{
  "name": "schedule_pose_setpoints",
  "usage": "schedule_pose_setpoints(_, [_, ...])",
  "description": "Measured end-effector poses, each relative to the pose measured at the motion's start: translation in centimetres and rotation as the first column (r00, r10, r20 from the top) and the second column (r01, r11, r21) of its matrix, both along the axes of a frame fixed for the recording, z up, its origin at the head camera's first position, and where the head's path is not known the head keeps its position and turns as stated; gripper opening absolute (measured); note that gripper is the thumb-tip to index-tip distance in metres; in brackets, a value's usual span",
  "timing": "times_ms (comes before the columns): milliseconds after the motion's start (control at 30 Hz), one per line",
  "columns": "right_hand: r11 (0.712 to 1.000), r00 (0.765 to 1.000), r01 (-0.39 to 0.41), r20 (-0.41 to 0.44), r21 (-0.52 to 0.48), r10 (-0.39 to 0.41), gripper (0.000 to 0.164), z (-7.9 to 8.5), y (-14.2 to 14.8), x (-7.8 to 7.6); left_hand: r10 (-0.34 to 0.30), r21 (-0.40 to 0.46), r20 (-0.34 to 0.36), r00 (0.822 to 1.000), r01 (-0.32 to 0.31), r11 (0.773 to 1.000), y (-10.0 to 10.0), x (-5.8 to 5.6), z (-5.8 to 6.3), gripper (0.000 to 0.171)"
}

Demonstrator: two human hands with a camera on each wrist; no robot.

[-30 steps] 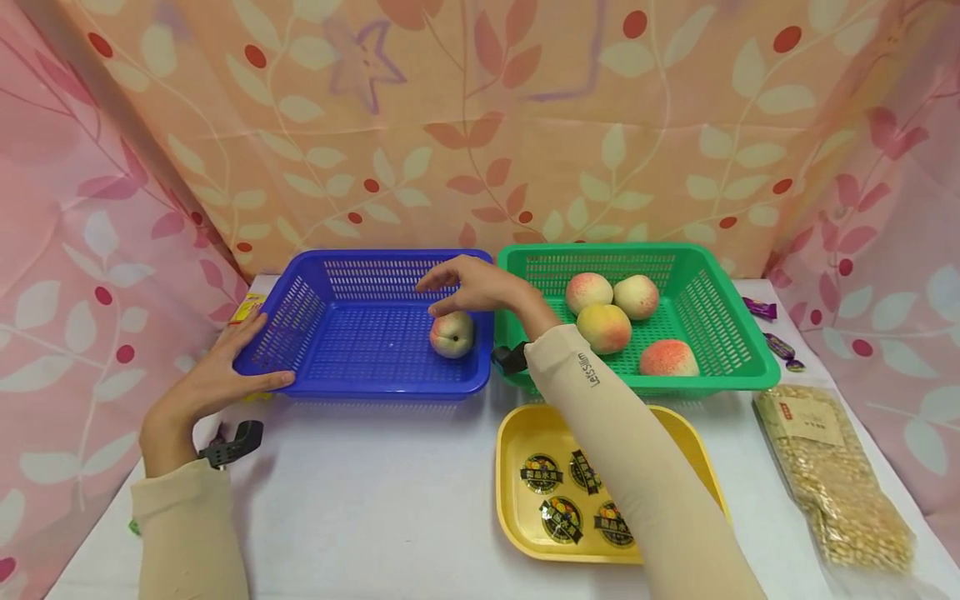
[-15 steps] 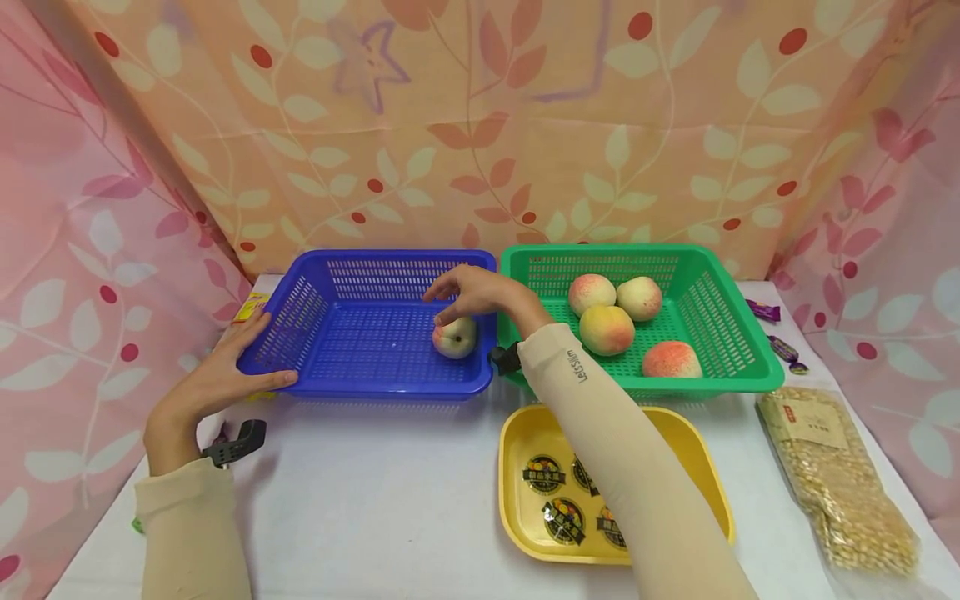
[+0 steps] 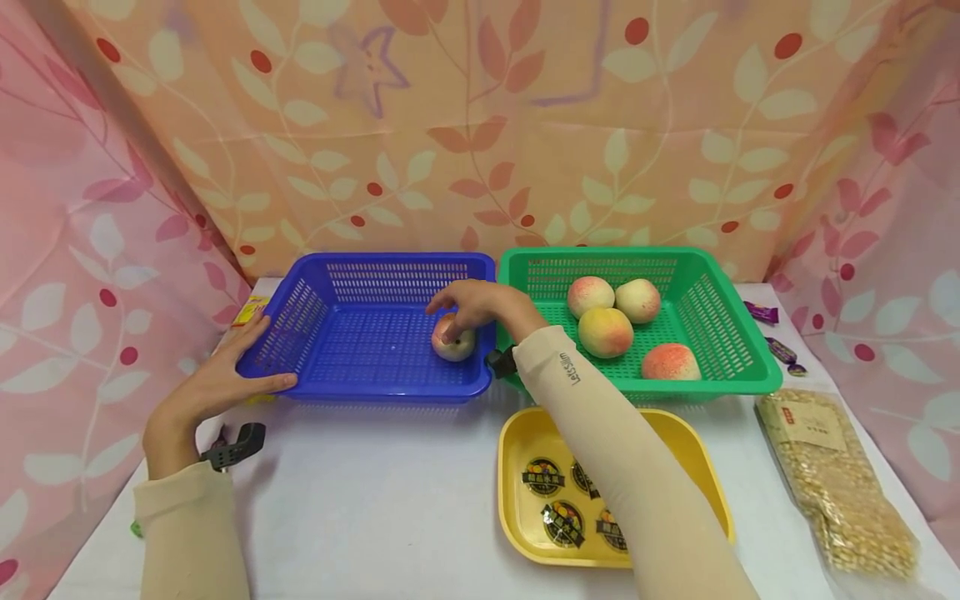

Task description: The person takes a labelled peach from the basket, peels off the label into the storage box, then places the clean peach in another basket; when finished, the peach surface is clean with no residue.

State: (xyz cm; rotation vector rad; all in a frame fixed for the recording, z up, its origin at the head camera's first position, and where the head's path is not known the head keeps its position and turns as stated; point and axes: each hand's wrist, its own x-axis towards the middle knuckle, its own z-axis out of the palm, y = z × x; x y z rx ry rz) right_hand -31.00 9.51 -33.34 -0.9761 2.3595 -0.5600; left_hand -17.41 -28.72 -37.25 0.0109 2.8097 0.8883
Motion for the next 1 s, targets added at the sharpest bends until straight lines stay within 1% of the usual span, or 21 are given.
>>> schedule_pose_setpoints(267, [0.995,0.999,0.014,-0.039,0.102,-0.010,0.063,-0.23,-0.18,0.14,0.011,0.018,0.016,1.000,-0.011,1.000,-0.03,0.15,-0.10,0.121])
schedule_pose_setpoints(500, [0.993,0.998,0.026,-0.056,0.115,-0.020,0.060,-0.18,-0.14,0.32,0.010,0.028,0.014,1.000,-0.011,1.000,0.00,0.08,-0.06,0.121])
schedule_pose_setpoints(667, [0.987,0.997,0.031,-0.068,0.156,-0.020,0.060,-0.17,-0.12,0.59,0.012,0.034,0.018,1.000,-0.013,0.999,0.03,0.03,-0.04,0.121])
schedule_pose_setpoints(867, [0.987,0.995,-0.015,-0.092,0.163,0.030,0.060,-0.24,-0.06,0.53,0.002,0.035,0.002,1.000,-0.002,0.999,0.02,-0.03,-0.08,0.119])
schedule_pose_setpoints(1000, [0.988,0.996,-0.020,-0.087,0.150,0.033,0.059,-0.36,0.05,0.43,0.003,0.037,-0.001,1.000,-0.003,0.999,0.00,-0.02,-0.10,0.119])
